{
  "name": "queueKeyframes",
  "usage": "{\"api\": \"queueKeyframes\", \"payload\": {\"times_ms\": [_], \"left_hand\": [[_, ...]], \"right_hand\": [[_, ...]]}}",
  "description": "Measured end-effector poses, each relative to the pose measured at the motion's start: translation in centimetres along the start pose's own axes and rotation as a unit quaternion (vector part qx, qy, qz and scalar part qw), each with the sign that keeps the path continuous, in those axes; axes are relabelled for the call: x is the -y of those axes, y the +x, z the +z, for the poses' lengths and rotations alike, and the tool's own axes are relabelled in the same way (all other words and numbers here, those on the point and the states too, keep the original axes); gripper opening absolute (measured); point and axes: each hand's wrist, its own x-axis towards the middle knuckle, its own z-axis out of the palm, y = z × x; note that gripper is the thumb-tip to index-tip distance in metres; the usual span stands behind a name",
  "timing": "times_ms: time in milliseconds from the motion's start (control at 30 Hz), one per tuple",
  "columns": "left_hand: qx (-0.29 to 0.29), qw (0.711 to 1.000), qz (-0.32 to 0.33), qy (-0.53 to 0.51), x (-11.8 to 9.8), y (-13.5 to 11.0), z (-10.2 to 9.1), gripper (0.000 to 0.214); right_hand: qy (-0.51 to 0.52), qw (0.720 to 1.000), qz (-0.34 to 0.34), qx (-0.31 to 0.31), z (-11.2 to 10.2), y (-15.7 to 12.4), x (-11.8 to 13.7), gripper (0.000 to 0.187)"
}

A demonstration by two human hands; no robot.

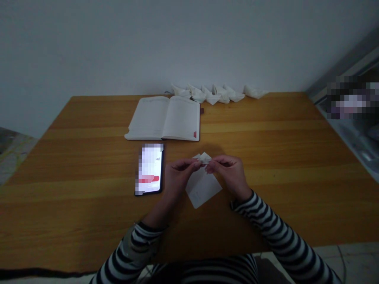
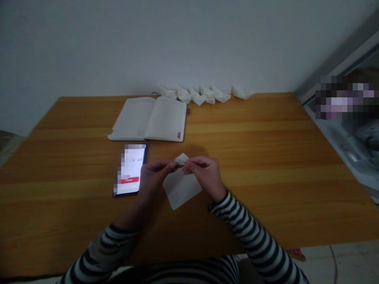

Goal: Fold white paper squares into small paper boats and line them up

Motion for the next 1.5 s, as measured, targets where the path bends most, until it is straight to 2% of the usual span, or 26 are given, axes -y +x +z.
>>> {"api": "queueKeyframes", "payload": {"times_ms": [67, 133, 367, 500, 700, 967, 1133, 1267, 1400, 1500], "left_hand": [[0.017, 1.0, 0.007, -0.002, 0.0, 0.1, 0.1, 0.01], [0.015, 1.0, 0.017, -0.002, 0.0, 0.1, 0.2, 0.009], [0.002, 1.0, 0.003, -0.016, 0.7, -0.1, 0.6, 0.015], [-0.003, 0.998, -0.029, -0.051, 1.3, 0.1, 0.6, 0.022], [-0.006, 0.992, -0.066, -0.104, 0.8, 0.1, 0.8, 0.024], [-0.037, 0.993, -0.058, -0.091, 0.7, -0.1, 0.7, 0.027], [-0.028, 0.993, -0.062, -0.099, 0.8, -0.1, 0.7, 0.032], [-0.018, 0.996, -0.053, -0.069, 0.8, -0.4, 0.7, 0.03], [-0.037, 0.998, -0.034, -0.045, 0.7, -0.4, 0.8, 0.025], [-0.033, 0.999, -0.021, -0.016, 0.7, -0.2, 0.6, 0.026]], "right_hand": [[0.023, 0.999, 0.025, 0.042, 0.0, 0.0, -0.1, 0.022], [0.035, 0.997, 0.035, 0.053, 0.0, 0.0, -0.2, 0.023], [0.041, 0.999, 0.03, -0.004, 0.8, -0.4, -0.5, 0.032], [0.063, 0.997, 0.043, 0.003, 1.0, -0.5, -0.8, 0.034], [0.078, 0.997, 0.024, 0.003, 1.1, -0.5, -0.7, 0.036], [0.074, 0.997, 0.022, 0.004, 1.2, -0.5, -0.9, 0.036], [0.054, 0.998, 0.015, -0.01, 0.9, -0.5, -1.2, 0.036], [0.056, 0.997, 0.042, -0.02, 0.7, -0.3, -1.6, 0.037], [0.071, 0.996, 0.03, -0.04, 0.8, -0.1, -1.9, 0.036], [0.054, 0.998, 0.015, -0.02, 0.8, -0.2, -1.8, 0.039]]}}
